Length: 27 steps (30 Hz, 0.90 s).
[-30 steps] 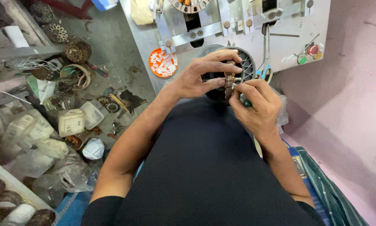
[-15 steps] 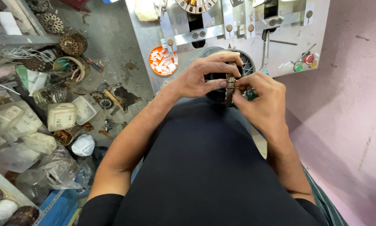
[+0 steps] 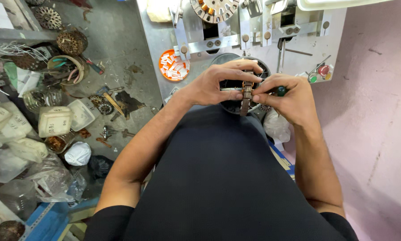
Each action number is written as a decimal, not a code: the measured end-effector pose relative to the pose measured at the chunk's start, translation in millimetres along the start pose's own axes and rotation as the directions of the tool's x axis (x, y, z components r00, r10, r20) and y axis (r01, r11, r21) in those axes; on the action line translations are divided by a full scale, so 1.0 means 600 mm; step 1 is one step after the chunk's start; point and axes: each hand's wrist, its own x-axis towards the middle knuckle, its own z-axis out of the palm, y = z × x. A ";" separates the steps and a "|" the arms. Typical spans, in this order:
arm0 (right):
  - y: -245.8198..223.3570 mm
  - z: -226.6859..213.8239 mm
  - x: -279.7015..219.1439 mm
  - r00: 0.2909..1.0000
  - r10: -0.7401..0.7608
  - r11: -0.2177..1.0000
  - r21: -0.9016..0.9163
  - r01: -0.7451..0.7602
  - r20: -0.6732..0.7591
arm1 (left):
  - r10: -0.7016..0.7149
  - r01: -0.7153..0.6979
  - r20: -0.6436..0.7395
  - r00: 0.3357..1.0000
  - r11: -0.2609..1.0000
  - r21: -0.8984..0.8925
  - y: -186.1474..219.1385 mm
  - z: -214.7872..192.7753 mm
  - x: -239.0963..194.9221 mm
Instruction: The person works on a copper-wound fan motor stator using a screwdriver. They use the tool to adjust the copper windings and handle small white components on the stator by hand while holding it in the center of the frame.
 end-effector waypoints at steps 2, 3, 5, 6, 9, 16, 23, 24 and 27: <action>0.003 0.002 0.005 0.994 0.106 0.994 0.035 -0.106 -0.005 | 0.001 -0.001 -0.011 1.000 1.000 -0.004 -0.002 0.000 -0.002; 0.003 0.003 0.006 0.989 0.147 0.989 0.018 -0.147 -0.018 | 0.006 -0.006 -0.011 1.000 1.000 0.000 -0.003 0.001 -0.004; 0.000 0.004 0.011 0.985 0.170 0.985 -0.033 -0.171 -0.025 | 0.015 -0.015 -0.012 1.000 1.000 0.014 -0.004 -0.001 -0.005; -0.002 0.006 0.012 0.988 0.155 0.986 -0.065 -0.156 -0.019 | 0.025 -0.025 -0.016 1.000 1.000 0.012 -0.004 -0.002 -0.006; -0.007 0.007 0.017 0.990 0.142 0.985 -0.100 -0.141 0.007 | 0.036 -0.036 -0.028 0.999 0.999 0.008 -0.003 -0.001 -0.010; -0.011 0.007 0.005 0.953 0.302 0.952 0.035 -0.303 0.028 | 0.074 -0.074 -0.009 0.997 0.997 0.015 -0.003 0.000 -0.010; -0.013 0.015 0.000 0.967 0.254 0.967 0.009 -0.254 0.004 | 0.092 -0.090 -0.040 0.995 0.995 0.045 -0.017 0.003 -0.023; -0.014 0.015 0.002 0.975 0.221 0.975 0.019 -0.222 0.017 | 0.088 -0.086 -0.062 0.994 0.996 0.032 -0.016 0.004 -0.023; -0.017 0.020 0.004 0.971 0.239 0.970 0.050 -0.239 0.005 | 0.067 -0.069 -0.131 0.989 0.998 -0.012 -0.009 0.015 -0.018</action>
